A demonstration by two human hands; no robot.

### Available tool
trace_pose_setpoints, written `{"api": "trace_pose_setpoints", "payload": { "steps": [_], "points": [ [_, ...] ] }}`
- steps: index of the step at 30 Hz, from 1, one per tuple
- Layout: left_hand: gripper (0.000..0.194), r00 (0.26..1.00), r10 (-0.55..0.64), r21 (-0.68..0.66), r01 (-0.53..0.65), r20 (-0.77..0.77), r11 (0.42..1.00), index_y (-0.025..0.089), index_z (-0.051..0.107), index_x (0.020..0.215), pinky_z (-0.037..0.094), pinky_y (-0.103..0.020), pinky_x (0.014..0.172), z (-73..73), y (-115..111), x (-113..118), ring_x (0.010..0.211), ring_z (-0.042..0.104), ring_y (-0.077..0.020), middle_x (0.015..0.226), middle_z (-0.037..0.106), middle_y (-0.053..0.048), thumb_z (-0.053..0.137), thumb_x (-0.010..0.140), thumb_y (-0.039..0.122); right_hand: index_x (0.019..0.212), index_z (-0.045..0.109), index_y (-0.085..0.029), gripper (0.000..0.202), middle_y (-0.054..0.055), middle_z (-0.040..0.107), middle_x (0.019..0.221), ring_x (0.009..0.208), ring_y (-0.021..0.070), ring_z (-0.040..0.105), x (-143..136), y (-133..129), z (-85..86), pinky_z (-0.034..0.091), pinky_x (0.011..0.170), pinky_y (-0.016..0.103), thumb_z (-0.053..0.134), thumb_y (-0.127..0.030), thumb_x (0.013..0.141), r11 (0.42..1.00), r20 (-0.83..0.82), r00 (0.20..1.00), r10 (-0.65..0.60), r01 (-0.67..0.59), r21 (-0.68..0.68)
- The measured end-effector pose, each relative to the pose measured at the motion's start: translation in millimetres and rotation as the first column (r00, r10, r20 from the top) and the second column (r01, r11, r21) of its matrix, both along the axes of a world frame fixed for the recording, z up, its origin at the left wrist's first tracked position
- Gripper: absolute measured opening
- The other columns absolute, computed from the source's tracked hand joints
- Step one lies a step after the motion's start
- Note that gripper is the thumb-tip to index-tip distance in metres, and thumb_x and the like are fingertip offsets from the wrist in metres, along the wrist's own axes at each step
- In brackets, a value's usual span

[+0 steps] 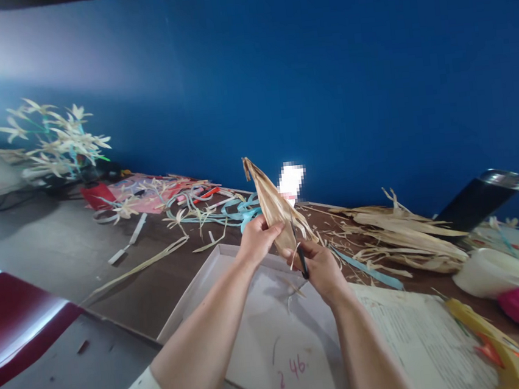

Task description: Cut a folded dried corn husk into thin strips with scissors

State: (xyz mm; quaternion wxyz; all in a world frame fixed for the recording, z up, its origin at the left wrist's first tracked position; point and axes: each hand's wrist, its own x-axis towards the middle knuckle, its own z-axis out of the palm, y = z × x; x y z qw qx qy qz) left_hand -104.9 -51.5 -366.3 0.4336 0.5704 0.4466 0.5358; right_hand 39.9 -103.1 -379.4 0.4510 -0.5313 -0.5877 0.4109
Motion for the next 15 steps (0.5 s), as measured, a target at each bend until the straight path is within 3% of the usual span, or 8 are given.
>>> {"api": "trace_pose_setpoints", "payload": {
  "steps": [5, 11, 15],
  "points": [
    [0.023, 0.989, 0.145, -0.024, -0.145, 0.006, 0.989, 0.015, 0.063, 0.077, 0.037, -0.021, 0.052, 3.7, 2, -4, 0.058, 0.053, -0.0121, 0.065, 0.061, -0.001, 0.060, 0.070, 0.036, 0.091, 0.064, -0.016, 0.033, 0.000, 0.058, 0.065, 0.062, 0.0143, 0.051, -4, -3, 6.3, 0.038, 0.058, 0.025, 0.069, -0.037, 0.066, 0.997, -0.031, 0.998, 0.053, -0.055, -0.056],
    [0.023, 0.953, 0.297, -0.062, -0.294, 0.055, 0.954, 0.015, 0.063, 0.074, 0.035, -0.021, 0.052, 2.4, 11, -13, 0.056, 0.051, -0.0118, 0.062, 0.058, 0.000, 0.060, 0.069, 0.037, 0.108, 0.055, -0.016, 0.055, -0.003, 0.057, 0.057, 0.049, 0.0121, 0.048, -8, -4, 7.8, 0.037, 0.049, 0.025, 0.075, -0.038, 0.061, 0.993, -0.110, 0.994, 0.021, -0.034, -0.117],
    [0.024, 0.932, 0.348, -0.098, -0.339, 0.103, 0.936, 0.014, 0.064, 0.077, 0.037, -0.022, 0.055, 2.4, 14, -17, 0.058, 0.052, -0.0124, 0.065, 0.060, -0.002, 0.060, 0.068, 0.036, 0.101, 0.058, -0.016, 0.050, -0.003, 0.055, 0.055, 0.047, 0.0107, 0.047, -5, -2, 10.5, 0.036, 0.045, 0.023, 0.075, -0.040, 0.061, 0.989, -0.181, 0.973, -0.145, 0.145, -0.012]
  ]
}}
